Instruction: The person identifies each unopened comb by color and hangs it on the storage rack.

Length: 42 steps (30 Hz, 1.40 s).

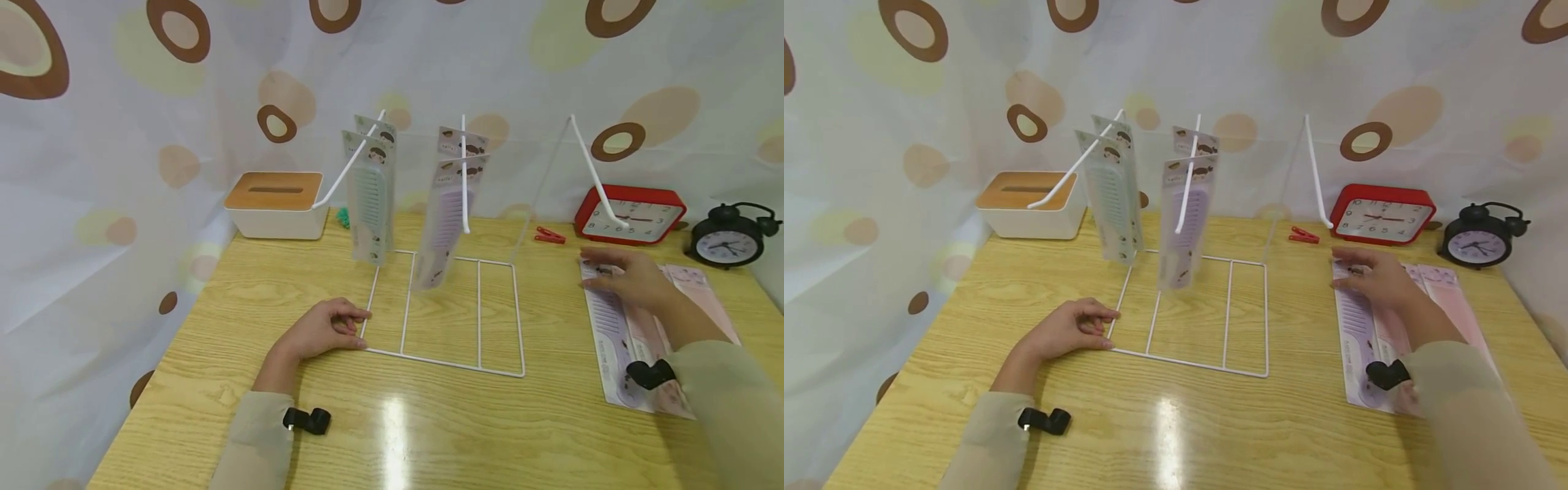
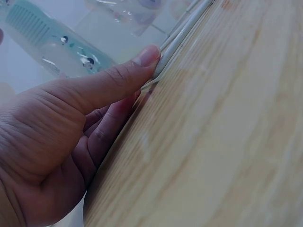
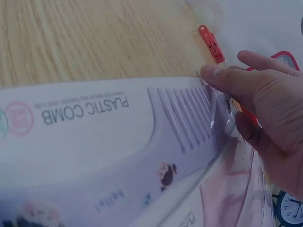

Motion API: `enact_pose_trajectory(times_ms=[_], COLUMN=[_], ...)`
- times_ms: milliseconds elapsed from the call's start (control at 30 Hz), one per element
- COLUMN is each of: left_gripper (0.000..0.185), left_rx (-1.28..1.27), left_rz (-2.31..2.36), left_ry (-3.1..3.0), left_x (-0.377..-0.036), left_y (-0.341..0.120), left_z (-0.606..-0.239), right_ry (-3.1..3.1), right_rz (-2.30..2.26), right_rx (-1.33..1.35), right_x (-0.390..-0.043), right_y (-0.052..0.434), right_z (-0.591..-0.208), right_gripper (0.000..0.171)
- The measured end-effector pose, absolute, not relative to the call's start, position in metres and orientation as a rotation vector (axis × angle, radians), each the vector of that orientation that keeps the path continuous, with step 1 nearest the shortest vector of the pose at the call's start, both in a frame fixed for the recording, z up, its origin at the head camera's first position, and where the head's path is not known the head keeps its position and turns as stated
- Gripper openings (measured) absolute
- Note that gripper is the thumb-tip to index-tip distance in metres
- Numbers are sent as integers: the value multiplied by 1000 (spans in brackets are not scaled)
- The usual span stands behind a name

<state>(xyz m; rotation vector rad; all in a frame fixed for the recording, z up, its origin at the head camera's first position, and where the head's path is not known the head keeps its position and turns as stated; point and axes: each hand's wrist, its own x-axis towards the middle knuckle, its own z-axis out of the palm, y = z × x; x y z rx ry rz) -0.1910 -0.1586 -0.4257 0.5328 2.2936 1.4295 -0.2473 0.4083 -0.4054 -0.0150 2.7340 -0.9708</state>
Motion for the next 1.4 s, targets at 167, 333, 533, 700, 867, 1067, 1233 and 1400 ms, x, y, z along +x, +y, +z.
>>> enact_pose_trajectory(times_ms=[167,333,533,700,867,1067,1233,1400], left_gripper=[48,48,48,48,48,47,46,47], left_rx=[535,535,539,534,538,535,528,530], left_rz=[1434,1427,1415,1414,1420,1432,1440,1438], left_ry=[2285,2293,2300,2306,2310,2304,2301,2297], left_x=[-191,-192,-193,-193,-193,-192,-192,-192], left_y=[-158,-157,-156,-157,-159,-159,-158,-158], left_z=[-427,-426,-426,-428,-428,-429,-429,-428], right_ry=[2742,2764,2815,2955,2981,2787,2586,1878], right_rz=[-798,-838,-947,-982,-1218,-1644,-1901,-2543], right_rx=[-45,-71,36,88,85,110,216,17], right_x=[-248,-250,-246,-243,-239,-237,-230,-216], right_y=[411,410,408,403,397,392,383,365], right_z=[-403,-408,-412,-409,-400,-391,-375,-353], right_gripper=[98,98,76,64,56,50,53,34])
